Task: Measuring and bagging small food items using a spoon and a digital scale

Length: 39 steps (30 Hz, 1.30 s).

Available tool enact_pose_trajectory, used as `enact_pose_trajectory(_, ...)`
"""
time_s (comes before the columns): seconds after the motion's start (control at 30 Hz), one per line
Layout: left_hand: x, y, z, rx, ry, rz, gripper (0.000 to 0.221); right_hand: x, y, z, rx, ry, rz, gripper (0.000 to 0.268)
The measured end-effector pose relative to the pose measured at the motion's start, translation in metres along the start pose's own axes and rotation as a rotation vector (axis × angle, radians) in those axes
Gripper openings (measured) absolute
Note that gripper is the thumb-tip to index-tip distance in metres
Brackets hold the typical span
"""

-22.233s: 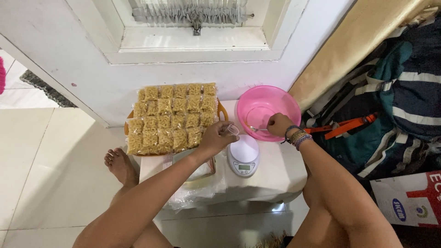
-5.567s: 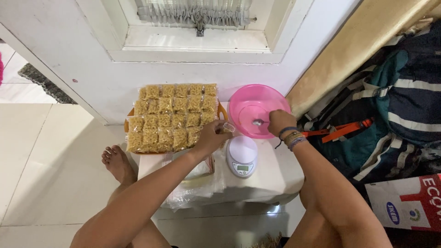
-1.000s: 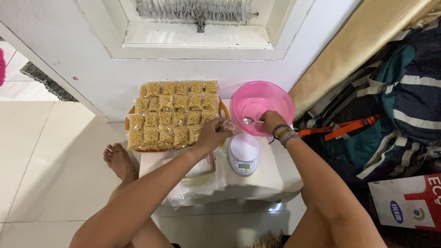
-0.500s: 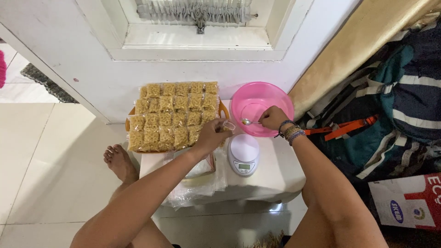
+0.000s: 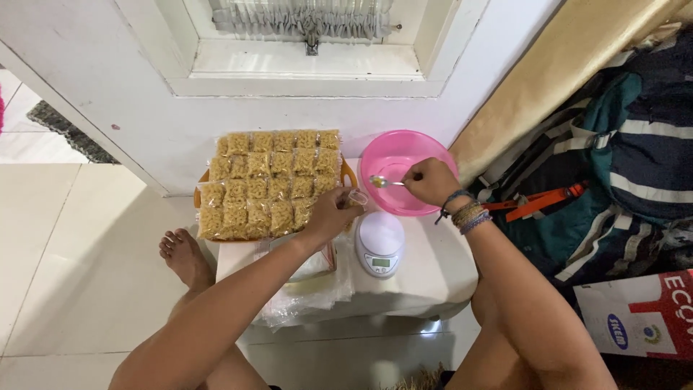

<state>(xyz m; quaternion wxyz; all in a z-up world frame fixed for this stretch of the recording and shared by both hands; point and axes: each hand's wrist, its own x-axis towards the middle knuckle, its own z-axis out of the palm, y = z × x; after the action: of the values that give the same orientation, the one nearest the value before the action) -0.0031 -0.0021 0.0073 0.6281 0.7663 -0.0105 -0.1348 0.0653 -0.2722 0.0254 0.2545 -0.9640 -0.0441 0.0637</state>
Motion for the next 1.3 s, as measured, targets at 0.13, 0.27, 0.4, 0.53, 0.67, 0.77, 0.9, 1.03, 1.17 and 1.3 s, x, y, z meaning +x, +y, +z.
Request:
enact_pose_trajectory(0.13, 0.002, 0.001, 0.004, -0.022, -0.006, 0.002, 0.064, -0.033, -0.039, -0.003, 0.072, 0.027, -0.100, 0.024)
enact_pose_trajectory(0.27, -0.002, 0.008, 0.006, -0.126, -0.004, -0.020, 0.056, -0.044, -0.045, -0.004, 0.155, 0.099, -0.186, 0.023)
enact_pose_trajectory(0.4, -0.011, 0.026, 0.003, -0.384, -0.017, -0.137, 0.049, -0.034, -0.018, -0.006, 0.184, 0.232, -0.124, 0.021)
enact_pose_trajectory(0.53, -0.016, 0.028, -0.004, -0.434, -0.150, -0.054, 0.063, -0.039, -0.007, -0.011, 0.210, 0.255, -0.079, 0.020)
enact_pose_trajectory(0.67, -0.023, 0.031, 0.001, -0.464, -0.255, -0.025, 0.054, -0.057, -0.020, -0.019, 0.217, 0.287, -0.058, 0.017)
enact_pose_trajectory(0.77, -0.020, 0.017, 0.010, -0.496, -0.284, -0.018, 0.053, -0.075, -0.037, -0.023, 0.267, 0.315, -0.098, 0.015)
enact_pose_trajectory(0.9, -0.029, 0.011, 0.015, -0.520, -0.274, 0.047, 0.049, -0.100, -0.059, -0.033, 0.280, 0.376, -0.216, 0.013)
enact_pose_trajectory(1.03, -0.063, 0.037, 0.003, -0.542, -0.296, 0.032, 0.048, -0.118, -0.077, -0.051, 0.255, 0.414, -0.306, 0.013)
enact_pose_trajectory(1.17, -0.060, 0.017, -0.001, -0.512, -0.301, 0.091, 0.053, -0.136, -0.092, -0.071, 0.160, 0.435, -0.357, 0.013)
enact_pose_trajectory(1.3, -0.071, 0.020, -0.009, -0.509, -0.324, 0.112, 0.056, -0.155, -0.102, -0.087, 0.096, 0.438, -0.366, 0.011)
